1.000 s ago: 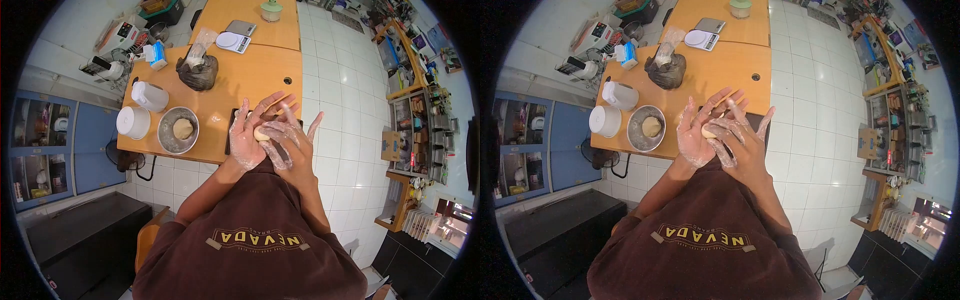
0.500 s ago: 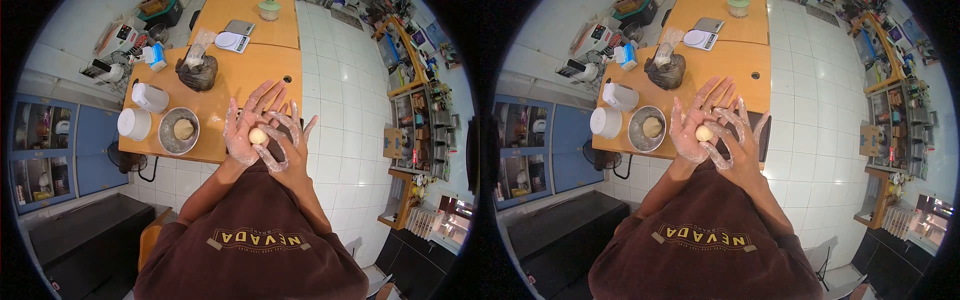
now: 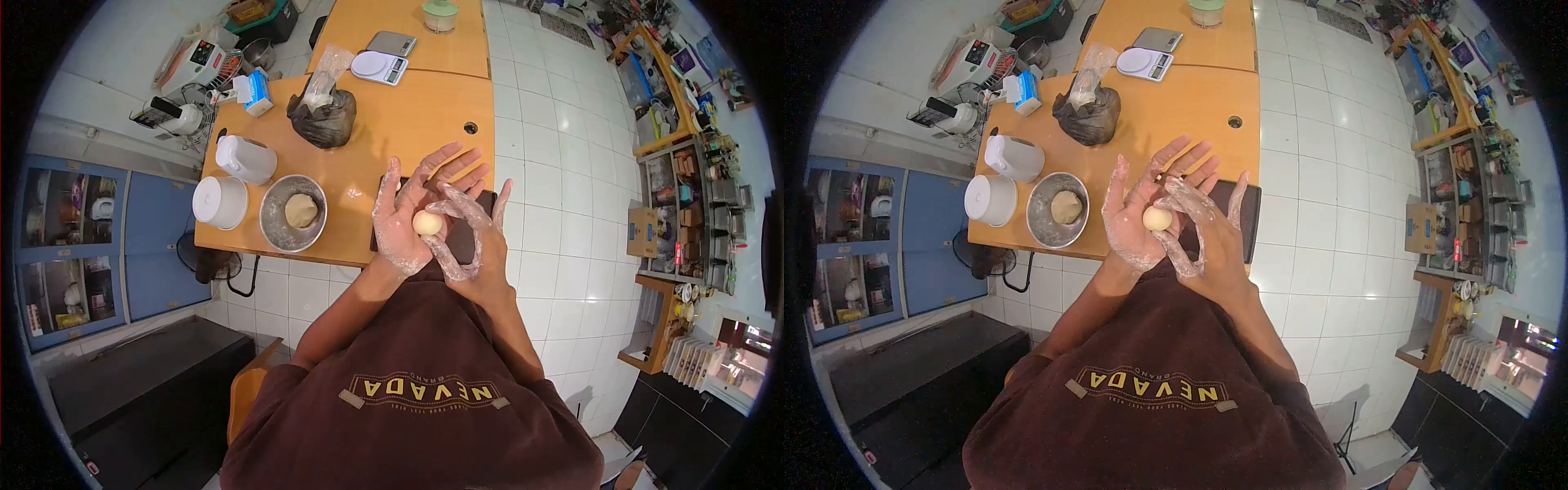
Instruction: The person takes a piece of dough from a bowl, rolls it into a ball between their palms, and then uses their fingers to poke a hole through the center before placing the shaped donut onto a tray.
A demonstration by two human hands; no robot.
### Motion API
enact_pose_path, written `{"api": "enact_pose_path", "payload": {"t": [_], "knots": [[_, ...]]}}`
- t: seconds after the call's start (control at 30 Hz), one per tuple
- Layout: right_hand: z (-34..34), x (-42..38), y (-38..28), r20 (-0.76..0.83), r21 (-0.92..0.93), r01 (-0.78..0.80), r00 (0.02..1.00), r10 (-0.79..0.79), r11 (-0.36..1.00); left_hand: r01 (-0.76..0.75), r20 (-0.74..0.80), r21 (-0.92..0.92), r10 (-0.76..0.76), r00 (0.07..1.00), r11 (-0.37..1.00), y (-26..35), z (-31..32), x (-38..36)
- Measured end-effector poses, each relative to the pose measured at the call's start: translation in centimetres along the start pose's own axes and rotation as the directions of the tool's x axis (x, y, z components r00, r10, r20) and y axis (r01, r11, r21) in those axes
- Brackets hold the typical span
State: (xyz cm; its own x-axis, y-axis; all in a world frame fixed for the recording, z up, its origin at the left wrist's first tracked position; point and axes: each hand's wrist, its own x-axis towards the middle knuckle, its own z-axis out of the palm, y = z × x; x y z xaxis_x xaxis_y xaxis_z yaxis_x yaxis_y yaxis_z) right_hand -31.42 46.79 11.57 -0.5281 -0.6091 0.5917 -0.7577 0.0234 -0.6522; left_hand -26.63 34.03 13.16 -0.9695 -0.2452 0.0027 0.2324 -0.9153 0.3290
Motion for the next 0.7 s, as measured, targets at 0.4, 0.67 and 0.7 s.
{"api": "enact_pose_path", "payload": {"t": [0.4, 0.67, 0.7], "knots": [[-0.2, 0.4, -0.2, -0.046, 0.05, -0.023, 0.999, 0.026, 0.998, -0.196, 0.073, 0.256, 0.183, 0.98, 0.947, 0.9, 0.4, 0.8], [1.6, -1.0, -0.1, -0.123, 0.326, -0.058, 0.987, 0.103, 0.944, -0.289, 0.042, 0.212, 0.287, 0.957, 0.934, 1.4, 0.4, 0.8], [1.8, -1.0, -0.3, -0.137, 0.356, -0.074, 0.982, 0.131, 0.932, -0.293, 0.034, 0.191, 0.292, 0.956, 0.937, 1.5, 0.6, 0.8]]}}
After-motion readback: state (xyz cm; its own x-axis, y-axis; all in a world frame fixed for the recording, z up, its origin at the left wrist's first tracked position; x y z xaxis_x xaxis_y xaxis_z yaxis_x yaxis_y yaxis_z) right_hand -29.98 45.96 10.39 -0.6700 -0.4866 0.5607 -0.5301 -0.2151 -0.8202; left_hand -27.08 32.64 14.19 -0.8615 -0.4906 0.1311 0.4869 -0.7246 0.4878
